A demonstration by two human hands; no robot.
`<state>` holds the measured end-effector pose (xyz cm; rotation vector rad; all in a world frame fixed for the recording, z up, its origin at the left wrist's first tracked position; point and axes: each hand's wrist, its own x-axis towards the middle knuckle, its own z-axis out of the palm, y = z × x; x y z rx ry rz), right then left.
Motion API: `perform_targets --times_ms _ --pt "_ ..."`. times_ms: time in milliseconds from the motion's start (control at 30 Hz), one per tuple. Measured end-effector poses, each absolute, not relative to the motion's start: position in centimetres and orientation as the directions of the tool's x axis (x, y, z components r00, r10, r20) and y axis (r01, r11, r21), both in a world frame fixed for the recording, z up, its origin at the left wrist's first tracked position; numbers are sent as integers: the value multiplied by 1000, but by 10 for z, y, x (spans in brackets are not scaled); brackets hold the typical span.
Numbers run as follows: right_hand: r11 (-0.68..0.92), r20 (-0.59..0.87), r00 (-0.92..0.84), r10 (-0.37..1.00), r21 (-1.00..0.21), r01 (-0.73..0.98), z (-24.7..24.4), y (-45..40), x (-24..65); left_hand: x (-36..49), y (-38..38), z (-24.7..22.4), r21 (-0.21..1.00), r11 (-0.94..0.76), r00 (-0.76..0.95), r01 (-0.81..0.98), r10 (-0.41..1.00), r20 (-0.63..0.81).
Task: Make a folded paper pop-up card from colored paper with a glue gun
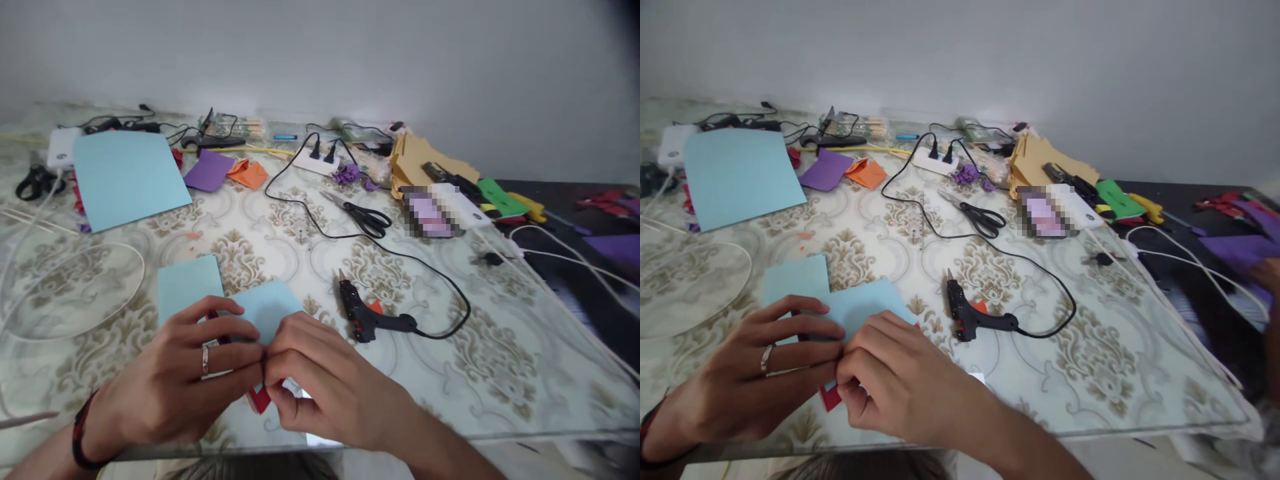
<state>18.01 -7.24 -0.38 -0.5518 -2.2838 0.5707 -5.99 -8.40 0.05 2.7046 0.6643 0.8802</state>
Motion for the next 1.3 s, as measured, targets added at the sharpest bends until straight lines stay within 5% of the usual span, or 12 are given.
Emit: perform_targets --times_ms 267,467,633,900,1300 --pt "616 563 -601 567 -775 -144 -4 -71 194 -68 -70 1 333 -831 566 446 550 614" --pt "426 477 -292 829 -877 -223 -14 -52 203 -80 -78 -3 617 -613 214 493 773 597" --pt "427 441 -234 867 -898 -109 -20 -36 206 -82 -69 -13 915 -272 -159 297 931 328" --pt "270 241 -148 959 -935 230 -21 -17 213 -70 -55 -5 980 -26 -239 -198 971 -23" --pt "113 113 -61 992 -994 -3 -32 -14 203 -59 -63 -7 969 59 -143 -242 985 -96"
